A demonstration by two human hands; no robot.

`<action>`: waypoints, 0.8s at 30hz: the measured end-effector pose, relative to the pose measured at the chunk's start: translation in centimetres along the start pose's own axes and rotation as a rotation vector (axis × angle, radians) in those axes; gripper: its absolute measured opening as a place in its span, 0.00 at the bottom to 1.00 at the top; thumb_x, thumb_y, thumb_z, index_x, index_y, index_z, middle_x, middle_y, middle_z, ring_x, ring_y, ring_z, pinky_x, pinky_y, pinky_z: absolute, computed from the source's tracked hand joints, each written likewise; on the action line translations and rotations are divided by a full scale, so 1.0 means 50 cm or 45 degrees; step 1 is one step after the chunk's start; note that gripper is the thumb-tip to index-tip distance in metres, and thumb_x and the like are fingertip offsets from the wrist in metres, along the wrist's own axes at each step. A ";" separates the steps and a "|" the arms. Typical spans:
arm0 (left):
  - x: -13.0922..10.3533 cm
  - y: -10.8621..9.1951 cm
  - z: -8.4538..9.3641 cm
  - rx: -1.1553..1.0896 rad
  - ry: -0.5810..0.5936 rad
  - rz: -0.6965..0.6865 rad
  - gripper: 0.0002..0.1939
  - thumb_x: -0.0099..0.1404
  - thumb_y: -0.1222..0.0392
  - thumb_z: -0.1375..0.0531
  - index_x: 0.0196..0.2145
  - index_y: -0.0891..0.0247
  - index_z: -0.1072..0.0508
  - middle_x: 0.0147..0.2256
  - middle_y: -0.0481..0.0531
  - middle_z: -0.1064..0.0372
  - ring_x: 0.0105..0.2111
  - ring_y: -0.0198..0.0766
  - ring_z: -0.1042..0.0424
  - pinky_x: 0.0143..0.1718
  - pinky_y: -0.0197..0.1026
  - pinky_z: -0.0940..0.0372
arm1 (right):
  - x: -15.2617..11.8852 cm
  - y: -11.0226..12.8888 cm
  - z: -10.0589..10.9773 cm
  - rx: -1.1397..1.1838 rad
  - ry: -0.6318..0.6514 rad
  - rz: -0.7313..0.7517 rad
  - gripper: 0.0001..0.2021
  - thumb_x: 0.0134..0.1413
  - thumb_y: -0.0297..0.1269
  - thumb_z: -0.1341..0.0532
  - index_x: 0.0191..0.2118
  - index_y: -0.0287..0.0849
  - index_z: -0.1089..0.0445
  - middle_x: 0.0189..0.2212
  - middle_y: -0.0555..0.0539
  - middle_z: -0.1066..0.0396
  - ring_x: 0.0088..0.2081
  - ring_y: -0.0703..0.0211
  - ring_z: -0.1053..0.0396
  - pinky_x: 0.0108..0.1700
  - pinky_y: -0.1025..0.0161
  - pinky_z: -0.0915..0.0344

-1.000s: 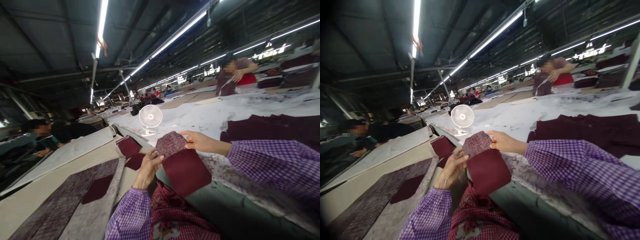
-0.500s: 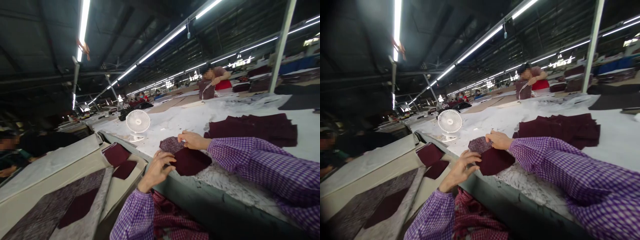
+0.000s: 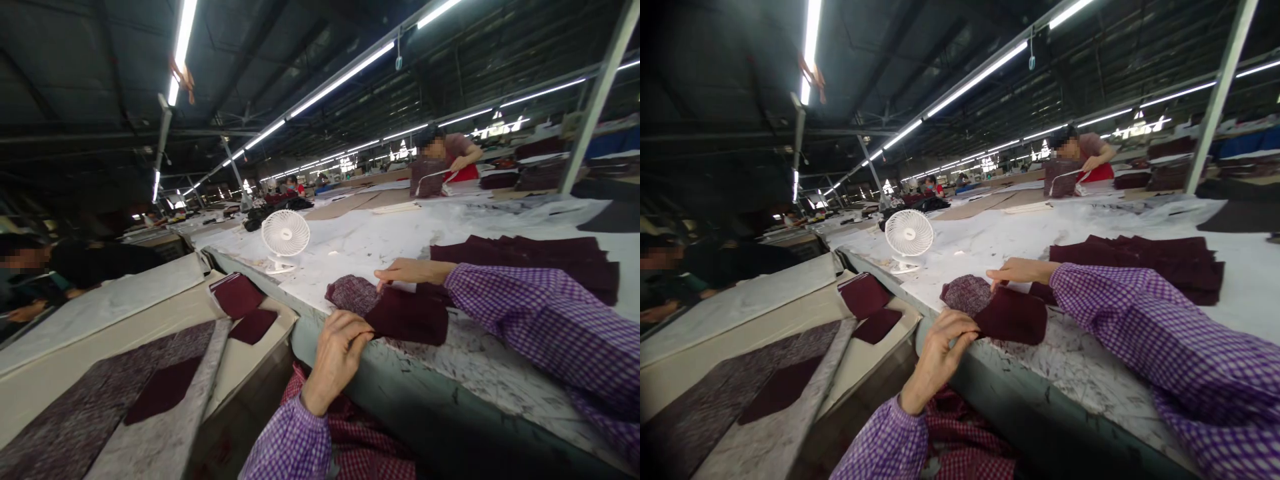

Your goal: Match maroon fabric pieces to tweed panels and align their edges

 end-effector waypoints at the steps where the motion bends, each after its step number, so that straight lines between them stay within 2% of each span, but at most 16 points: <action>1: -0.003 -0.002 -0.003 0.025 0.003 0.003 0.10 0.66 0.57 0.45 0.36 0.58 0.23 0.37 0.53 0.27 0.40 0.43 0.33 0.44 0.46 0.39 | 0.000 -0.007 0.005 0.062 -0.059 -0.032 0.20 0.53 0.50 0.44 0.37 0.39 0.24 0.38 0.43 0.25 0.42 0.52 0.30 0.46 0.59 0.39; 5: -0.005 0.000 -0.007 0.077 0.030 -0.020 0.10 0.66 0.58 0.46 0.37 0.56 0.23 0.39 0.53 0.27 0.42 0.43 0.34 0.48 0.49 0.42 | -0.008 -0.045 0.039 0.199 -0.444 -0.216 0.19 0.47 0.42 0.39 0.45 0.37 0.32 0.40 0.40 0.27 0.39 0.54 0.31 0.41 0.60 0.37; 7: -0.003 0.008 -0.001 0.071 0.016 -0.017 0.10 0.66 0.59 0.45 0.36 0.57 0.24 0.38 0.53 0.27 0.41 0.43 0.33 0.51 0.50 0.44 | -0.013 -0.027 0.047 0.125 -0.516 -0.179 0.17 0.50 0.43 0.42 0.43 0.37 0.33 0.36 0.42 0.28 0.36 0.56 0.31 0.39 0.60 0.38; 9: -0.002 0.023 0.010 0.054 -0.026 0.020 0.09 0.66 0.59 0.45 0.35 0.58 0.24 0.38 0.52 0.27 0.41 0.42 0.32 0.52 0.49 0.45 | -0.014 0.023 0.034 0.084 -0.421 -0.036 0.17 0.53 0.46 0.44 0.40 0.37 0.32 0.32 0.44 0.28 0.34 0.57 0.32 0.38 0.61 0.39; 13: -0.004 0.046 0.021 -0.017 -0.071 0.078 0.07 0.64 0.59 0.43 0.34 0.59 0.25 0.38 0.52 0.27 0.41 0.42 0.32 0.49 0.47 0.43 | -0.033 0.147 -0.028 0.111 0.028 0.225 0.22 0.58 0.52 0.50 0.33 0.37 0.29 0.31 0.45 0.29 0.34 0.58 0.33 0.38 0.62 0.40; 16: -0.005 0.051 0.024 -0.061 -0.089 0.100 0.06 0.63 0.60 0.42 0.33 0.59 0.25 0.38 0.52 0.27 0.42 0.42 0.32 0.49 0.46 0.43 | -0.060 0.211 -0.052 0.026 0.226 0.319 0.23 0.59 0.53 0.51 0.35 0.37 0.29 0.31 0.45 0.30 0.33 0.60 0.36 0.37 0.62 0.42; 18: -0.006 0.054 0.026 -0.096 -0.099 0.116 0.06 0.63 0.60 0.42 0.33 0.60 0.25 0.38 0.52 0.27 0.41 0.42 0.32 0.49 0.47 0.43 | -0.072 0.225 -0.053 0.010 0.297 0.302 0.21 0.55 0.52 0.45 0.41 0.38 0.31 0.32 0.46 0.31 0.32 0.61 0.37 0.35 0.63 0.42; 20: -0.008 0.059 0.030 -0.145 -0.115 0.135 0.06 0.63 0.59 0.42 0.33 0.59 0.25 0.38 0.53 0.27 0.41 0.42 0.32 0.51 0.48 0.44 | -0.078 0.220 -0.049 0.033 0.349 0.239 0.20 0.51 0.51 0.40 0.43 0.39 0.33 0.31 0.47 0.31 0.31 0.61 0.37 0.33 0.64 0.42; 24: -0.013 0.069 0.032 -0.227 -0.121 0.184 0.06 0.62 0.57 0.41 0.32 0.59 0.24 0.38 0.52 0.26 0.42 0.43 0.31 0.56 0.50 0.49 | -0.071 0.196 -0.026 0.003 0.310 0.196 0.17 0.53 0.49 0.42 0.33 0.38 0.32 0.26 0.50 0.36 0.27 0.65 0.42 0.29 0.66 0.46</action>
Point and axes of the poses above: each hand's wrist, its own x-axis towards the middle knuckle, its own z-axis out of the back of the hand, y = z × x, the point moved 10 cm from there along x, towards the middle knuckle
